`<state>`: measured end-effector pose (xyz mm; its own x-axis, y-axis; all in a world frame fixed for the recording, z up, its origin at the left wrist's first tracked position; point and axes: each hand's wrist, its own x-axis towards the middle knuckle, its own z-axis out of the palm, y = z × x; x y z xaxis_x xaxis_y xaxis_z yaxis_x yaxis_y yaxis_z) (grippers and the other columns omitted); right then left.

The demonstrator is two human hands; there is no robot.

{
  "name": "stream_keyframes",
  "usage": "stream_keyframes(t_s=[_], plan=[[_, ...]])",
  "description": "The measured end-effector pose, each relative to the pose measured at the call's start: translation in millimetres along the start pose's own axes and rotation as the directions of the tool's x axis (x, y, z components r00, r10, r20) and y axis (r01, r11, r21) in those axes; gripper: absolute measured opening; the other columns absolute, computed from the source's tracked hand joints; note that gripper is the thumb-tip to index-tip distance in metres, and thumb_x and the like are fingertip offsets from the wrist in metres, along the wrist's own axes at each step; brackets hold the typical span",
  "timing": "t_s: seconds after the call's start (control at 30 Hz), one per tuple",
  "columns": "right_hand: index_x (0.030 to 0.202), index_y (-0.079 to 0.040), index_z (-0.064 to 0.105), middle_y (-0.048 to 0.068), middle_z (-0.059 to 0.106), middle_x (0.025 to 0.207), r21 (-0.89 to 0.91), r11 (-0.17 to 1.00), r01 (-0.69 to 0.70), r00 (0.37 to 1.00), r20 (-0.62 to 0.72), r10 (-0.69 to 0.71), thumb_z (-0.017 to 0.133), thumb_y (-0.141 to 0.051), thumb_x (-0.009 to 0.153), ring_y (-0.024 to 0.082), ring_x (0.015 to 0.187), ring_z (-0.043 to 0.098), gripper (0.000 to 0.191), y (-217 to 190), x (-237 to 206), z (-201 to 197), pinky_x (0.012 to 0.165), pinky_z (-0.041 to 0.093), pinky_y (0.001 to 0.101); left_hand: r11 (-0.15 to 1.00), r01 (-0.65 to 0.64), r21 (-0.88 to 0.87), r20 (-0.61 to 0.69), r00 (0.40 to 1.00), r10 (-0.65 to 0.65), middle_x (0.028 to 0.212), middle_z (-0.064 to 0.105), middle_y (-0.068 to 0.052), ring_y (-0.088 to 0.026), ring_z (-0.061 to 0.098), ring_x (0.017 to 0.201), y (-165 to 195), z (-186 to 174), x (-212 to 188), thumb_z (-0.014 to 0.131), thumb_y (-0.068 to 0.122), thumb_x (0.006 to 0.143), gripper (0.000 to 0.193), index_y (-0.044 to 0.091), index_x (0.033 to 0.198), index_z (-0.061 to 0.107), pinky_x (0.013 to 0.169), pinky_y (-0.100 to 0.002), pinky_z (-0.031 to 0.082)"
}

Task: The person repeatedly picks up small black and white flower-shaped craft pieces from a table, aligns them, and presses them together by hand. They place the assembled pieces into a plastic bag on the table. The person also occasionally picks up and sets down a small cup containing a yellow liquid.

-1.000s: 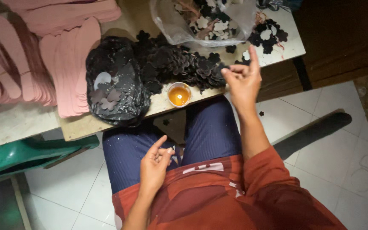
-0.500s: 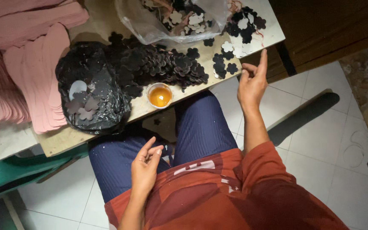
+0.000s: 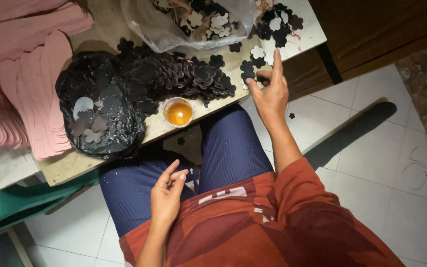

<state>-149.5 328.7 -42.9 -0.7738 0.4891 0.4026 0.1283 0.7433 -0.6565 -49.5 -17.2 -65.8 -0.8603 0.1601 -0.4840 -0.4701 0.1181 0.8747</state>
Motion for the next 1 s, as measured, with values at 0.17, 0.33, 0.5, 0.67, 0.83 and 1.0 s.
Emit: stream_keyframes(t_s=[0.17,0.33,0.5,0.67,0.83,1.0], plan=[[0.164,-0.010,0.027,0.006,0.075,0.100,0.007,0.999,0.035,0.999,-0.003,-0.035,0.087,-0.004,0.082,0.020,0.097,0.067,0.102,-1,3,7,0.088,0.054,0.0333,1.000,-0.028,-0.008,0.000,1.000,0.028,0.111,0.077,-0.006,-0.006,0.064,0.093,1,1,0,0.066,0.014,0.096,0.049,0.003,0.142,0.059,0.086,-0.021,0.050],[0.166,-0.011,0.028,0.003,0.074,0.099,0.384,0.915,-0.125,0.992,0.036,0.121,0.080,0.002,0.093,0.011,0.093,0.070,0.091,-17,1,-1,0.086,0.058,0.0256,0.997,-0.051,-0.049,0.004,0.999,0.051,0.111,0.077,-0.008,-0.006,0.065,0.094,12,7,-4,0.065,0.012,0.096,0.047,0.003,0.142,0.059,0.086,-0.021,0.052],[0.166,-0.006,0.023,0.005,0.075,0.100,0.638,0.726,-0.255,0.950,0.304,0.066,0.073,0.007,0.093,0.010,0.093,0.070,0.090,-69,-44,-36,0.087,0.057,0.0247,0.970,-0.104,-0.218,0.074,0.990,0.122,0.115,0.075,-0.010,-0.010,0.068,0.094,36,23,-13,0.062,0.013,0.099,0.043,0.001,0.140,0.060,0.083,-0.025,0.057],[0.163,-0.002,0.026,0.009,0.074,0.105,0.598,0.801,0.023,0.906,0.326,-0.270,0.076,0.009,0.090,0.017,0.098,0.073,0.089,-118,-103,-54,0.092,0.058,0.0277,0.890,0.025,-0.455,0.185,0.980,0.067,0.111,0.074,-0.010,-0.014,0.072,0.092,55,32,-13,0.055,0.021,0.103,0.041,0.003,0.141,0.060,0.080,-0.027,0.060],[0.154,-0.004,0.040,0.010,0.075,0.110,0.545,0.744,0.387,0.757,0.272,-0.594,0.080,0.007,0.087,0.020,0.099,0.071,0.078,-132,-117,-48,0.092,0.054,0.0302,0.860,-0.026,-0.510,0.155,0.980,0.122,0.115,0.071,-0.010,-0.011,0.068,0.099,57,24,-19,0.062,0.011,0.101,0.042,0.002,0.142,0.058,0.083,-0.028,0.060],[0.129,-0.004,0.068,0.019,0.065,0.135,0.572,0.819,0.033,0.773,0.505,-0.384,0.073,0.003,0.089,0.029,0.126,0.061,0.041,-141,-127,-48,0.101,0.052,0.0353,0.854,-0.116,-0.508,0.011,0.990,0.142,0.119,0.072,-0.009,-0.011,0.069,0.103,51,15,-22,0.058,0.008,0.102,0.045,0.002,0.146,0.054,0.086,-0.026,0.061]])
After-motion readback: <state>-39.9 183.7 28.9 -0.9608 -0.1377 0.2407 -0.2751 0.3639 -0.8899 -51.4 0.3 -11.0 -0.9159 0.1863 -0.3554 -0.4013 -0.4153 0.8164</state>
